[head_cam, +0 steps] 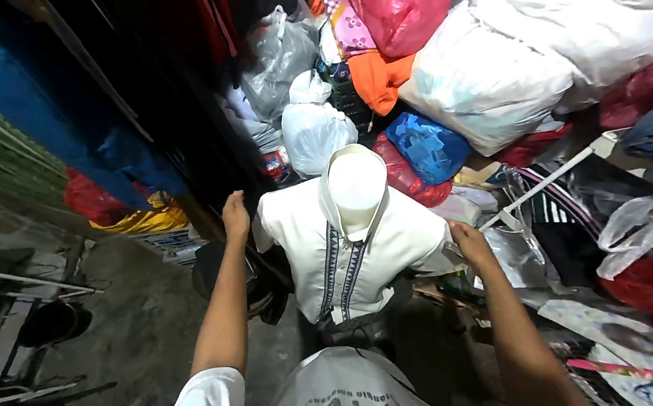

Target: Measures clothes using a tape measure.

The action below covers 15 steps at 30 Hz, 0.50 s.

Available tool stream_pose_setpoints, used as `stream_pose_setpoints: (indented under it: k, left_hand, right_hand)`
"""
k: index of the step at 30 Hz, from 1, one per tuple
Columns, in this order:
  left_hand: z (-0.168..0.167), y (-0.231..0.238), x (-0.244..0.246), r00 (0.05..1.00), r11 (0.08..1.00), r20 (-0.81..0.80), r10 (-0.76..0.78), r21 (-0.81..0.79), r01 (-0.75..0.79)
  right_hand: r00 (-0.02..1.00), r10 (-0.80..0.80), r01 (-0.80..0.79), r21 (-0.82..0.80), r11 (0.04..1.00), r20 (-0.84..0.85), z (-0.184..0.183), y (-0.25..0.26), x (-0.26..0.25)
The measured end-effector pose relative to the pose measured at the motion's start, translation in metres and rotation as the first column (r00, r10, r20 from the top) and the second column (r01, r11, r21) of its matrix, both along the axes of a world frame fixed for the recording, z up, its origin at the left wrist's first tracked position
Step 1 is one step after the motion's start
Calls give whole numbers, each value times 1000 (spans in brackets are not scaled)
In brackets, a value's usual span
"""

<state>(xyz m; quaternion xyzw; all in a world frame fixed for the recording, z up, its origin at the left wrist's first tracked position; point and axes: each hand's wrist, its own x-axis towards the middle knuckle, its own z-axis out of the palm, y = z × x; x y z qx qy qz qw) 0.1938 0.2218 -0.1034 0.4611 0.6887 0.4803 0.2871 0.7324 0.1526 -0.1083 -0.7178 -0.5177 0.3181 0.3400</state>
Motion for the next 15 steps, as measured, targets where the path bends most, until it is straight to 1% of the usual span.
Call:
stream_pose_setpoints:
  k: [1, 2, 4, 6, 7, 8, 9, 10, 12, 13, 14, 15]
  left_hand:
    - [-6, -11, -4, 998, 998, -2, 68, -9, -68]
    - [-15, -24, -8, 995, 993, -20, 101, -60, -102]
    - [-44, -53, -10, 994, 960, -58, 89, -261, -101]
    - [-86, -79, -8, 1000, 872, -11, 8, -490, -12]
    - [-104, -89, -5, 998, 813, 50, -42, -579, 63]
    - [-116, -98, 0, 991, 762, 111, -79, -633, 132]
    - [-120, -105, 9, 980, 730, 167, -104, -657, 189]
    - [-120, -109, 18, 970, 720, 213, -118, -654, 232]
    - [-120, -106, 32, 947, 747, 300, -111, -604, 279]
    - [-120, -102, 39, 931, 770, 357, -72, -574, 279]
    - [-121, -95, 45, 909, 793, 416, -16, -548, 265]
    - [-123, -89, 49, 886, 810, 461, 36, -533, 244]
  right_hand:
    - [1000, 16, -16, -28, 999, 4, -4, -5, 9]
    - [1000, 22, -22, -53, 998, 15, -7, -11, 15]
    - [997, -26, 31, -67, 997, 74, -17, -24, 26]
    - [984, -107, 121, -91, 989, 145, -31, -40, 30]
    - [980, -111, 135, -142, 980, 165, -36, -48, 25]
    - [985, -76, 109, -217, 970, 156, -43, -55, 19]
    - [994, -24, 54, -291, 955, 107, -52, -60, 11]
    - [999, 22, -8, -350, 937, 35, -61, -64, 0]
    - [990, 92, -131, -437, 890, -110, -73, -66, -26]
    - [982, 107, -170, -464, 870, -159, -78, -66, -38]
    - [978, 95, -176, -478, 861, -188, -85, -63, -49]
    - [978, 55, -149, -492, 858, -200, -91, -60, -58]
